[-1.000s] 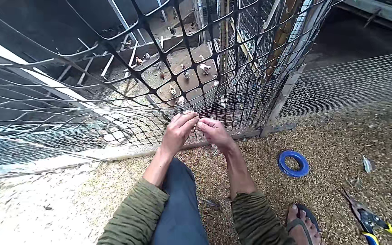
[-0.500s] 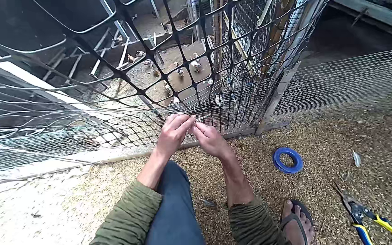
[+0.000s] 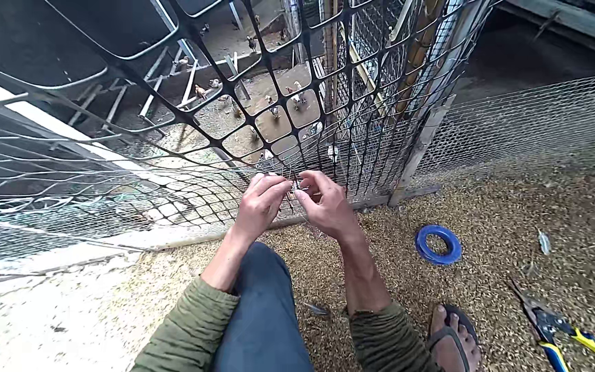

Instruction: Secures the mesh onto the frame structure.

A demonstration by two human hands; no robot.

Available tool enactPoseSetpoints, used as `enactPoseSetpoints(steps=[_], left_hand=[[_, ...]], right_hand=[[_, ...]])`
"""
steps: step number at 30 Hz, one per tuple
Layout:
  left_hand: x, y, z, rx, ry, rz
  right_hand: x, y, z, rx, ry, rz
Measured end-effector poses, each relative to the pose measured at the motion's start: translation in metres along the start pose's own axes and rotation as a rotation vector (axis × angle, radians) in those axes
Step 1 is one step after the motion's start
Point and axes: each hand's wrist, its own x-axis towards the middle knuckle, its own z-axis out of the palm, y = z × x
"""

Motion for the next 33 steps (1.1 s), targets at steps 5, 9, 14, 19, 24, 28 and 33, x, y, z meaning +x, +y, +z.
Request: enactPoseSetpoints(steps=[5,9,14,19,24,28,33], left_hand=[[0.004,0.003,-0.010,-0.117,-0.042,-0.091],[0.007,0.007,-0.018,-0.214,-0.079,-0.205],[0.008,0.008,-0.019,-0.257,-0.044,-0.255],[0.001,0.009,-0.005,-0.074,0.051,-0.096],[-0.011,0.003,0.005,0.120,0.118,0.082],[-0.017,0.001,0.009,0.195,0.170,0.129],[-0.017,-0.001,0.013,0.220,0.212,0.160]], right_hand=[[0.000,0.009,0.017,0.009,0.096,-0.134],[0.002,0.011,0.023,0.024,0.120,-0.224],[0.004,0.012,0.033,-0.016,0.203,-0.267],[0.002,0.001,0.036,0.109,0.226,0.043],[0.009,0.000,0.030,0.362,0.143,0.153],[0.014,-0.009,0.027,0.181,0.169,0.024],[0.013,-0.014,0.028,0.102,0.201,-0.038]])
